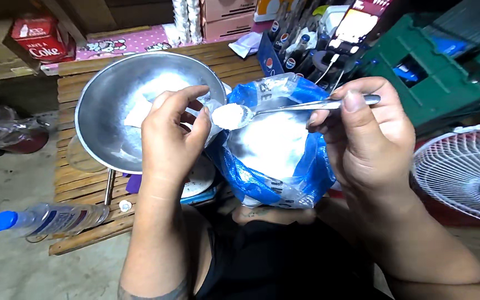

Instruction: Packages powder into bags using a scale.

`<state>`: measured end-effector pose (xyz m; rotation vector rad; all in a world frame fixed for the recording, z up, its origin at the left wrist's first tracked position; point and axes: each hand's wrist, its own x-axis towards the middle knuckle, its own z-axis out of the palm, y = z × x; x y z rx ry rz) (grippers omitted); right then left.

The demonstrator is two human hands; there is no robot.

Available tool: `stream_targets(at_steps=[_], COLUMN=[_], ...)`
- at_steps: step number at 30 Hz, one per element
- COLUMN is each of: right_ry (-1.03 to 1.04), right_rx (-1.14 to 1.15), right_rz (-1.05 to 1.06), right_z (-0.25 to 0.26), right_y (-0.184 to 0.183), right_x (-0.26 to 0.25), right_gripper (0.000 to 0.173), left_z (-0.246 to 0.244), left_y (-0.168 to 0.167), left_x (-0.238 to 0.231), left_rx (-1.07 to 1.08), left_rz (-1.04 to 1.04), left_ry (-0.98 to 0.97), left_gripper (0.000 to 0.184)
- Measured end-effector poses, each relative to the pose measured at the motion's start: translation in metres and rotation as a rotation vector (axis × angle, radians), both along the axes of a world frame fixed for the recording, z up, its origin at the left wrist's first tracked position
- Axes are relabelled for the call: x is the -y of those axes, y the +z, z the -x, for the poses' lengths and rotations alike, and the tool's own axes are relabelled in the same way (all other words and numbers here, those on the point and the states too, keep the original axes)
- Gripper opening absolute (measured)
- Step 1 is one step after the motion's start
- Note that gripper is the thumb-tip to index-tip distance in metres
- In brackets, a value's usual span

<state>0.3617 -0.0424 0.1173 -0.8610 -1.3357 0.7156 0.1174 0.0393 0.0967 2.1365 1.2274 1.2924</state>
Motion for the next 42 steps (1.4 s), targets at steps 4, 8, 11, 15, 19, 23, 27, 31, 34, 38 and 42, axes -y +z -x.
stream_targets(at_steps=[4,8,11,15,19,23,27,31,34,38,42], right_ry=[0.021,0.012,0.019,0.019,0.035,0.000,-0.116,-0.145,-0.122,-0.115,-0.179], right_rx=[0.030,0.130,0.200,0.276,0.405,0.638,0.868,0.918,0.844,0.521,0.240], right_rz=[-0.039,-0.059,-0.082,-0.109,-0.156,-0.224,-0.351,-0.421,-0.408,-0.273,-0.196], right_z=[0.005,0.011,0.016,0.027,0.041,0.050,0.048,0.042,0.032,0.002,-0.056], right_y=[-0.001,0.002,0.005,0.012,0.021,0.025,0.029,0.036,0.039,0.035,0.006], right_x=[-0.004,-0.007,-0.013,-0.024,-0.035,-0.040,-0.039,-0.034,-0.029,-0.017,-0.002], right_gripper=[0.009,0.009,0.008,0.007,0.010,0.017,0.023,0.025,0.025,0.018,0.015], left_z=[-0.001,-0.003,-0.004,-0.004,-0.003,-0.002,0.000,0.001,0.001,0.002,0.005], left_y=[0.000,0.000,0.000,0.000,0.000,0.000,0.000,0.000,0.000,0.001,0.002], left_x=[0.000,0.000,0.000,-0.002,-0.002,-0.003,-0.004,-0.005,-0.005,-0.005,-0.005], left_rx=[0.011,0.027,0.015,-0.007,0.018,0.096,0.120,0.135,0.133,0.088,0.001], left_rz=[0.009,-0.004,0.006,0.010,-0.019,-0.060,-0.046,-0.026,-0.022,-0.025,-0.033], left_ry=[0.000,-0.006,-0.002,0.003,0.000,-0.028,-0.022,-0.026,-0.026,-0.014,-0.010], left_gripper=[0.029,0.028,0.027,0.028,0.027,0.024,0.023,0.023,0.022,0.024,0.025])
